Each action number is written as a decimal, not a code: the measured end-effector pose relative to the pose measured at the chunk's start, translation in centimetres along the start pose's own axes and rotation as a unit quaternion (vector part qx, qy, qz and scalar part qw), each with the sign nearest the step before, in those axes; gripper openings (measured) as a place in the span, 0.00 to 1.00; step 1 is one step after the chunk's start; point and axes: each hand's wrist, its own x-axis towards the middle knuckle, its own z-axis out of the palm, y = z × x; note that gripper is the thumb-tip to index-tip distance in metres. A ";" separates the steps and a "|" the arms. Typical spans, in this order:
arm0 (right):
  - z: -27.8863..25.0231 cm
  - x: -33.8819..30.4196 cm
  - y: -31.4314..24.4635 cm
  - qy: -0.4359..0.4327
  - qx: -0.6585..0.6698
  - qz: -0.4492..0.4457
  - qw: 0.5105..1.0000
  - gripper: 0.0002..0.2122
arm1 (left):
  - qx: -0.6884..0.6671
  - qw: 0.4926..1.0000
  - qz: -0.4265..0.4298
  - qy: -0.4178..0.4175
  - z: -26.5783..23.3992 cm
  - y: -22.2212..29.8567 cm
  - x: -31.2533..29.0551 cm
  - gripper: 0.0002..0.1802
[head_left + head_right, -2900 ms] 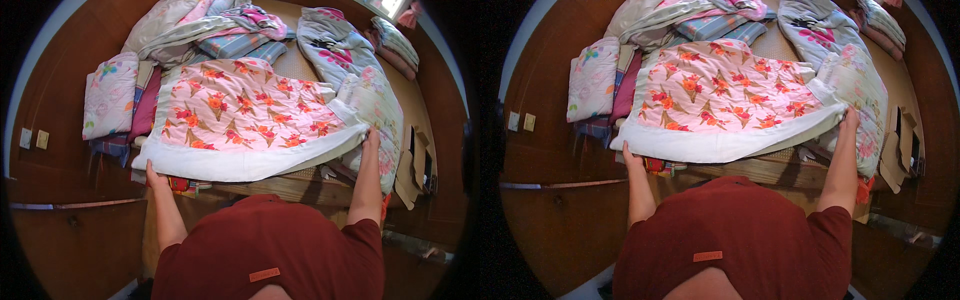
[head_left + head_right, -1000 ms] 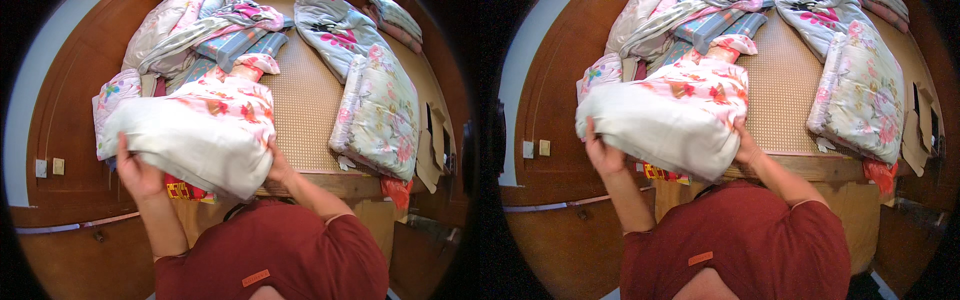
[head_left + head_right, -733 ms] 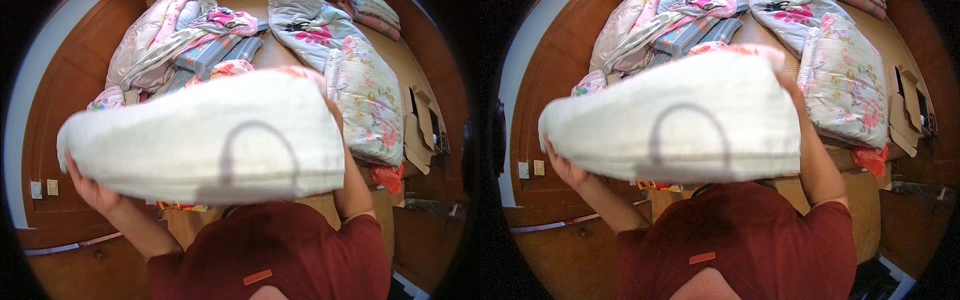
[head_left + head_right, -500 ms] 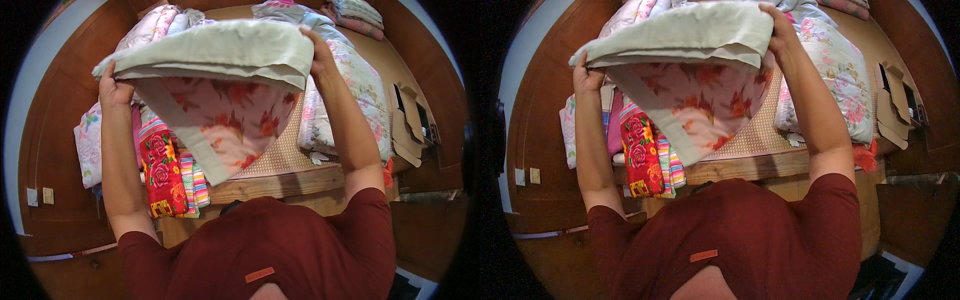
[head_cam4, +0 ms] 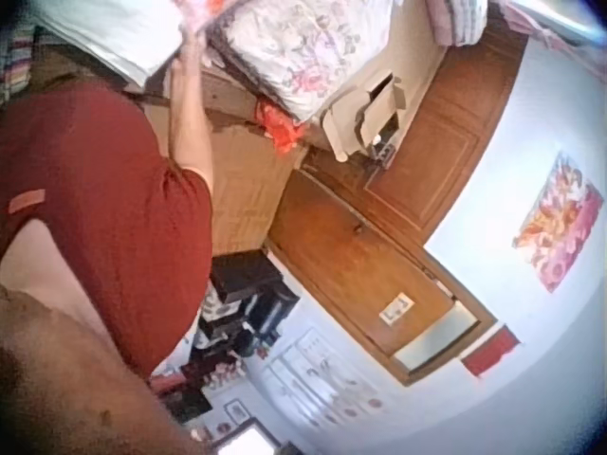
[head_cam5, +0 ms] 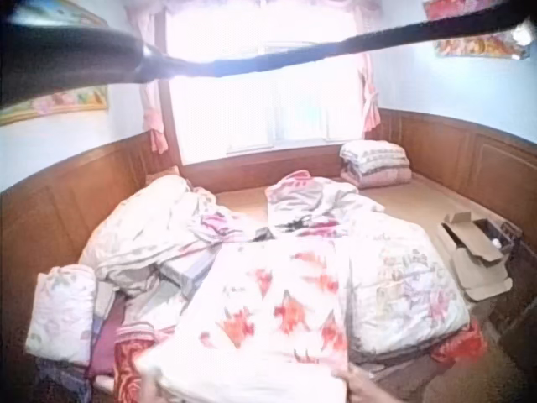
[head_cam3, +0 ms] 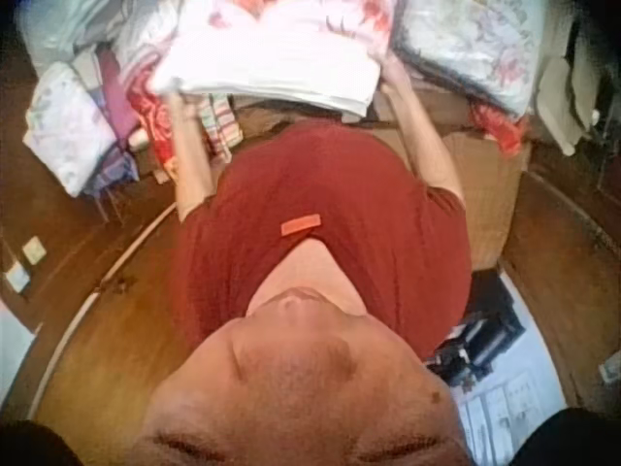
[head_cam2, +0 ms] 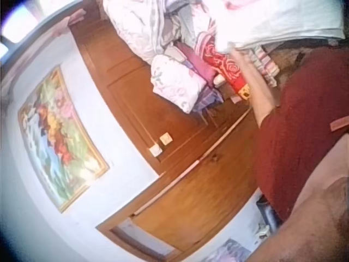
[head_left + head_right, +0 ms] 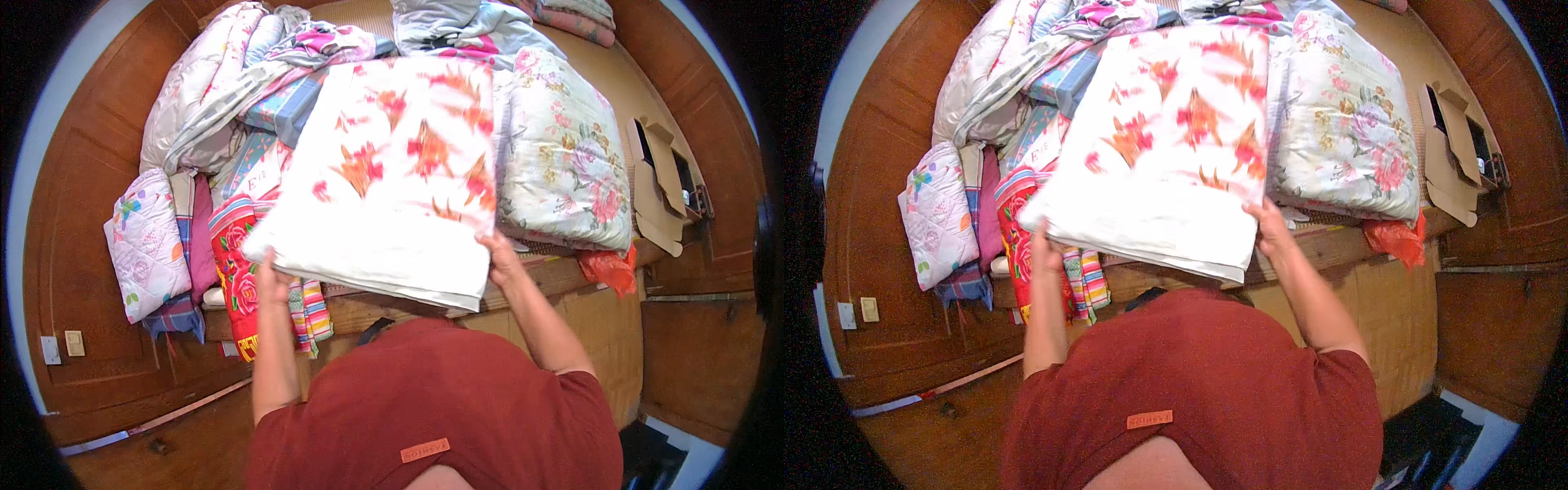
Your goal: The person folds multiple pieces of bedding, including a colorful striped quilt, a white floral duvet, and a pink patterned blanket. They unfold each item, align the edges, and fold them into compact rectangular shapes, stacking them on a wooden platform bed.
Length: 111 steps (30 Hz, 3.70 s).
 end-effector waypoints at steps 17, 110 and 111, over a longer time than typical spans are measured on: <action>-1.8 -2.2 3.4 0.021 -0.052 0.139 0.989 0.18 | 0.147 0.982 -0.044 0.106 -2.7 -4.8 -4.2 0.18; -13.1 0.1 9.3 0.238 -0.640 -0.053 0.729 0.24 | 0.818 0.431 0.321 0.206 -20.7 -0.7 -15.2 0.48; -12.4 0.0 9.2 0.239 -0.654 -0.056 0.715 0.24 | 0.823 0.458 0.290 0.166 -19.6 -1.8 -14.9 0.48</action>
